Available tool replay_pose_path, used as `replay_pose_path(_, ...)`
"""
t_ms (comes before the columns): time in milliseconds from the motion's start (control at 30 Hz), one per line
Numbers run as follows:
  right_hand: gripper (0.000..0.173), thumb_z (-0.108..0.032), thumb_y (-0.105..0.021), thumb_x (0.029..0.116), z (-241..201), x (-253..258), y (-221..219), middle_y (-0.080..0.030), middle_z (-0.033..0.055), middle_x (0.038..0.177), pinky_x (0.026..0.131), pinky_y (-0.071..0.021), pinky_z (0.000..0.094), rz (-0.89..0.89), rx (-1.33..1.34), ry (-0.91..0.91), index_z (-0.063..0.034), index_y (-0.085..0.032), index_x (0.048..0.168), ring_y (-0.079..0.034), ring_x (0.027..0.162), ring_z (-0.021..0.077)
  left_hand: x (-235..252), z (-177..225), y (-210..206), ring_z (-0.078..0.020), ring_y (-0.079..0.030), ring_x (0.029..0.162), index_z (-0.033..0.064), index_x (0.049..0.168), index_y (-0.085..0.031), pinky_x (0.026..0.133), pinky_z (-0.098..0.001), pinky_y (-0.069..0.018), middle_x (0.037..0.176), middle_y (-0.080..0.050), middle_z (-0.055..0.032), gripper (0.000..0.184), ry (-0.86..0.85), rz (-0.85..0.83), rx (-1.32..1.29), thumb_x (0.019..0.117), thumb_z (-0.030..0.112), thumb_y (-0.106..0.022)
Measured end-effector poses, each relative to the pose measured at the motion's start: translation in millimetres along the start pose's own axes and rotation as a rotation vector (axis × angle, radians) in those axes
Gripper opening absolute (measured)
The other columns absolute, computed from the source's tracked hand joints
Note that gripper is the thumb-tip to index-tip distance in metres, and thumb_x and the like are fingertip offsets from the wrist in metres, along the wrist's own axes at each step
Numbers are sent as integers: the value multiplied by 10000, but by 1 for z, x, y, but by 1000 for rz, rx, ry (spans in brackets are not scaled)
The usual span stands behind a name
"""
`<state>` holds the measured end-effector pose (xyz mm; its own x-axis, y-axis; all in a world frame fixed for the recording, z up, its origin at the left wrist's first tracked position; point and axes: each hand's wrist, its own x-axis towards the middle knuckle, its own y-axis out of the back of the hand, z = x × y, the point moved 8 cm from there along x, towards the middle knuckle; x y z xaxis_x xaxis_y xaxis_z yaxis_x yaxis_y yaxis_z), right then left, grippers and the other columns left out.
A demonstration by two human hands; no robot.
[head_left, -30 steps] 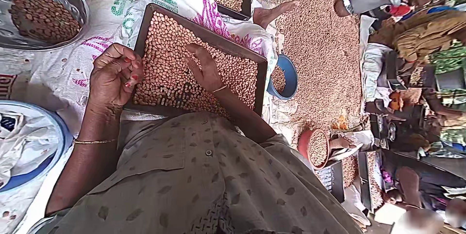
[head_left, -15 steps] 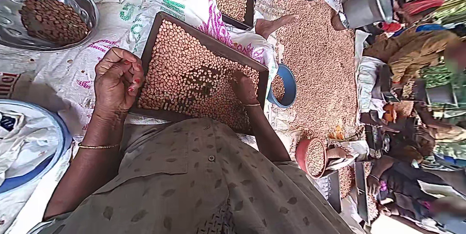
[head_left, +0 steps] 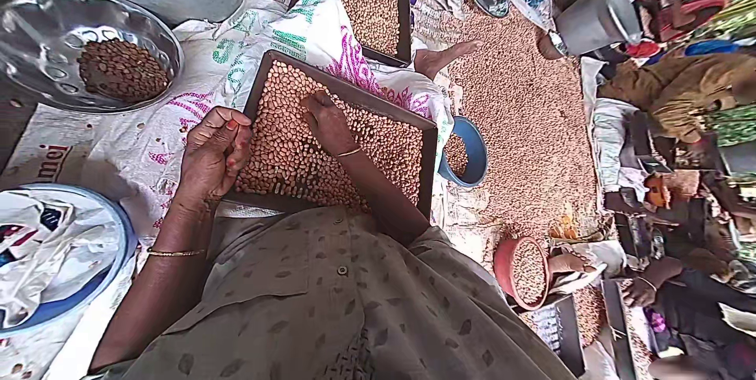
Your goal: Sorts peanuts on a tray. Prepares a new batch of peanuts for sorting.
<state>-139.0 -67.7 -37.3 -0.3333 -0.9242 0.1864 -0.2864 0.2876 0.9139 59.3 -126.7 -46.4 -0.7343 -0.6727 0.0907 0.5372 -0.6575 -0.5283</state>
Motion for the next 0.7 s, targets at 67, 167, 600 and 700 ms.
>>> replay_pose_path(67,223,-62,-626,972,1,-5,-7,-680,250,1218,843,-605,470,107,-43,45,0,-738,1156,-711,1062,374,1,1,1,22,-370,439,200,1077,-628,397,-106,-312,675,-513,103,292,-2,-4,-12,1109,188,-338)
replay_pose_path(167,207,-131,-631,992,6,-13,-7,-698,230,1183,867,-599,451,155,-46,102,-1,-754,1096,-704,1086,357,-1,1,1,20,-351,434,200,1073,-629,393,-108,-296,649,-483,105,286,3,-3,-32,1110,203,-345)
replay_pose_path(600,461,-427,-222,1135,129,-73,119,-666,65,920,714,-603,340,1020,1341,-624,-57,-486,1207,-699,761,172,12,5,8,16,-382,443,186,1032,-618,393,-117,-319,669,-523,103,291,-41,19,-180,1102,148,-338)
replay_pose_path(700,281,-185,-357,1117,61,-50,81,-723,76,955,680,-615,322,576,1171,-381,-25,-587,1125,-719,781,168,11,5,12,22,-380,438,186,1023,-596,386,-106,-324,677,-514,101,283,-43,30,-259,1107,146,-329)
